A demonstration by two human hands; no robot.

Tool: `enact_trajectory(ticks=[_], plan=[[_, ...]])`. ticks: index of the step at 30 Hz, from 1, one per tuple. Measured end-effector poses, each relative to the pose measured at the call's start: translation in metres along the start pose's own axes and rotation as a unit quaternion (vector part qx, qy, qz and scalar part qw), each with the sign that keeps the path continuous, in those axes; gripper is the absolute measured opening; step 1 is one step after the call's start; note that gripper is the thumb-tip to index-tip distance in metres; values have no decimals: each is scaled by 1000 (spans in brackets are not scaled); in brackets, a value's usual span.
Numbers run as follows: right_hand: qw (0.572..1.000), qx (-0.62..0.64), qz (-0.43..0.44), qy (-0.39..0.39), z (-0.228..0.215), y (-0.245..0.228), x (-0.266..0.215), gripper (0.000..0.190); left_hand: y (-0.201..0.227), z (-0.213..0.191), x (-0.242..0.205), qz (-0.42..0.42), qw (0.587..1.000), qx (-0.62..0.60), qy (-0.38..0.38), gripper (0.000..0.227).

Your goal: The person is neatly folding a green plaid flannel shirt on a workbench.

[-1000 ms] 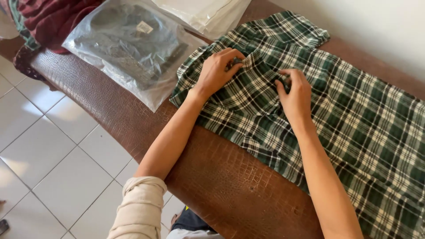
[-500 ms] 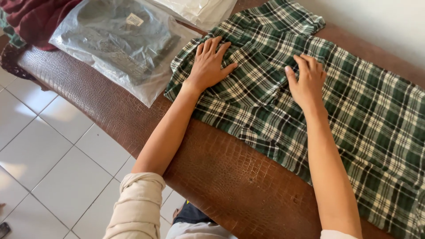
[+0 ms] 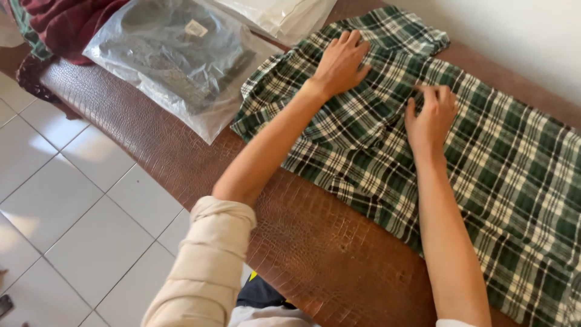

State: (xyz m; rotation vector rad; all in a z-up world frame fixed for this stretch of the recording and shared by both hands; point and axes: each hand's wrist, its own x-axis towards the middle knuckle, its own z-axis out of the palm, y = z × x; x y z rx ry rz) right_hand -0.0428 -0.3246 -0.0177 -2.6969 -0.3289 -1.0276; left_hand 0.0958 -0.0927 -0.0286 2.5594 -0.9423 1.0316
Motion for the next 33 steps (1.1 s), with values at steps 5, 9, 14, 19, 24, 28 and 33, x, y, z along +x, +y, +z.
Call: enact_trajectory(ticks=[5,9,14,19,24,28,33], plan=[[999,23,12,-30,1,0,0,19,-1,17,-13,-40,999,2,-2,52],[998,13,10,-63,6,3,-1,22,-4,24,-18,-52,998,-5,-37,59],[996,13,16,-84,10,6,-4,28,16,16,-6,-62,995,20,-75,58],[995,24,14,-101,5,5,-4,36,37,22,-21,-81,990,-4,-114,68],[922,57,179,-338,-44,-3,27,60,29,28,-21,-84,984,-13,-154,76],[900,42,223,-371,-48,55,13,65,31,23,-27,-71,985,-52,-149,72],[909,-23,238,-340,-96,103,-4,75,34,4,-19,-81,976,-43,-199,73]])
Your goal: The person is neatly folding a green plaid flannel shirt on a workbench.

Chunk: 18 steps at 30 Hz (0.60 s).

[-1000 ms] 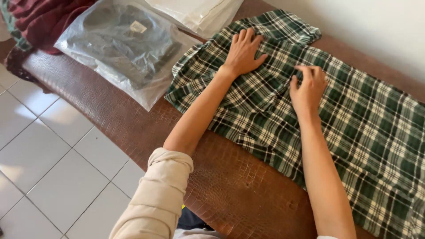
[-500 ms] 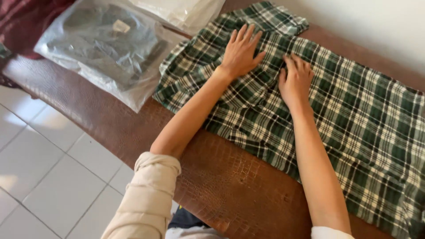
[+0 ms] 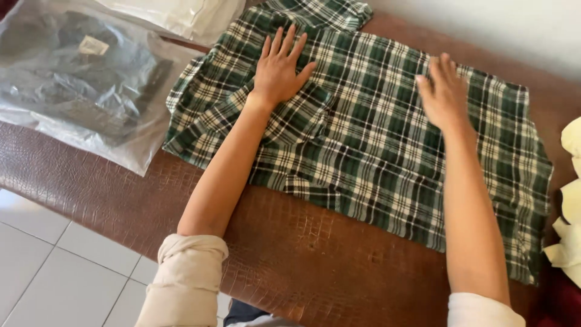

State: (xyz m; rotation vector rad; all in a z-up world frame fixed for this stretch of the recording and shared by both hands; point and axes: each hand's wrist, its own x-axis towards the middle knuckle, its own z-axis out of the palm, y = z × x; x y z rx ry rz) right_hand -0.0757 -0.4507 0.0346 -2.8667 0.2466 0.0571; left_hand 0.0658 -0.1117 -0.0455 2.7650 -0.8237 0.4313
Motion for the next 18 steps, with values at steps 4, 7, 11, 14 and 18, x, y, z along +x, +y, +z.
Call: enact_trajectory(ticks=[4,7,11,14,18], plan=[[998,6,65,9,-14,40,-9,73,-2,7,0,-3,1000,-3,9,72],[996,16,90,23,-6,63,-2,60,-5,11,1,0,1000,1,24,72],[991,2,-11,133,17,93,0,58,-9,24,-2,7,999,-6,52,69],[965,-6,-91,247,5,91,10,52,-7,-5,14,3,998,-25,50,72],[908,17,-266,323,10,88,9,28,-9,22,4,4,998,-25,49,73]])
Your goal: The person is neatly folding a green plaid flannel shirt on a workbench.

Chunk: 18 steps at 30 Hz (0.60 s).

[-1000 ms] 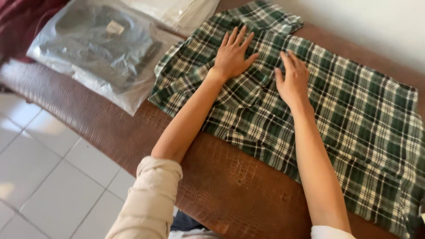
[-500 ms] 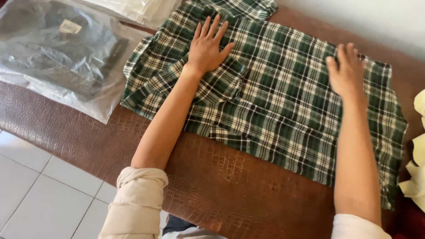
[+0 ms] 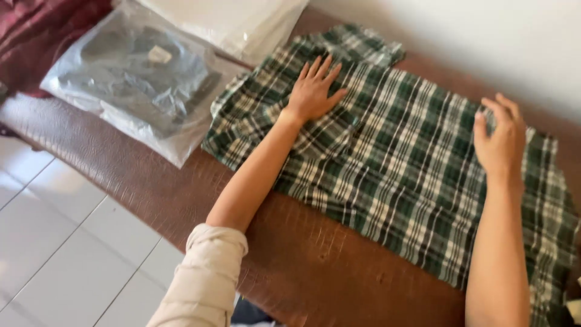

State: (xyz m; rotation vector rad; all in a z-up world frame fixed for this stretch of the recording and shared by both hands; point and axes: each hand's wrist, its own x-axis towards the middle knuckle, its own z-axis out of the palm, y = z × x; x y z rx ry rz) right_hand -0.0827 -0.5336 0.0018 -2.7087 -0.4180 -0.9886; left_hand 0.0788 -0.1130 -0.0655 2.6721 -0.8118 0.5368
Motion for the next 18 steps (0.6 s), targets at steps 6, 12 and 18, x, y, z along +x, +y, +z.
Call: enact_trajectory(ticks=[6,12,18], plan=[[966,27,156,-204,6,-51,10,48,0,-2,2,-3,1000,14,-21,72],[971,48,142,-185,12,-40,6,48,3,-10,1,-8,1000,-9,-28,73],[967,56,158,-192,9,-45,8,48,-2,2,2,5,1000,6,9,71]])
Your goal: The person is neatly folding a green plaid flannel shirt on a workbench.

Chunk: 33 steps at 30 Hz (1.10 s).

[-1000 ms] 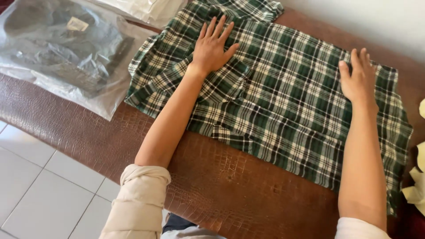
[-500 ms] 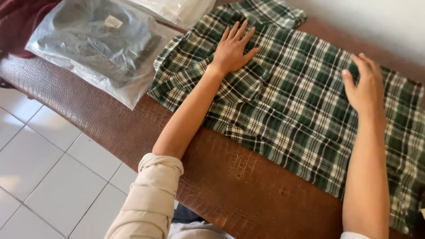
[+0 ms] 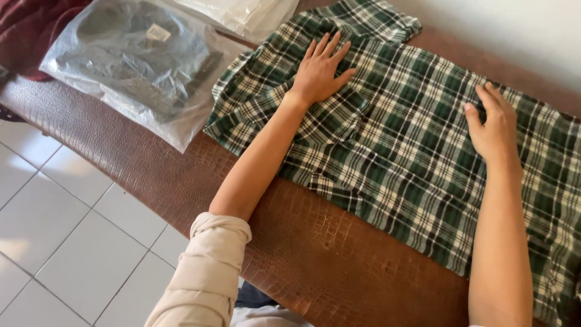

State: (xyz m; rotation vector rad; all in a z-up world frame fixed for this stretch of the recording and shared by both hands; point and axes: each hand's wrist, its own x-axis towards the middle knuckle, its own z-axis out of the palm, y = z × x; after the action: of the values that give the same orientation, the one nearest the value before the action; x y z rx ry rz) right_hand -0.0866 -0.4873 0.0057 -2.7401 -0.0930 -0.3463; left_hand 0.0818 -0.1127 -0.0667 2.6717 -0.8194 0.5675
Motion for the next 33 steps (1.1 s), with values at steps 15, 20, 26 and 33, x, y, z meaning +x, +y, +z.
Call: enact_trajectory(ticks=[15,20,26,33], plan=[[1000,11,5,1,-7,-12,-2,47,2,-7,2,-14,999,-24,-18,71],[999,-22,-14,22,7,3,-2,45,3,-5,2,-18,1000,-13,-20,70],[990,-70,-97,77,32,50,-2,43,3,7,-7,4,1000,4,12,68],[999,-25,-1,-33,-4,6,2,51,-6,11,1,6,1000,26,11,72]])
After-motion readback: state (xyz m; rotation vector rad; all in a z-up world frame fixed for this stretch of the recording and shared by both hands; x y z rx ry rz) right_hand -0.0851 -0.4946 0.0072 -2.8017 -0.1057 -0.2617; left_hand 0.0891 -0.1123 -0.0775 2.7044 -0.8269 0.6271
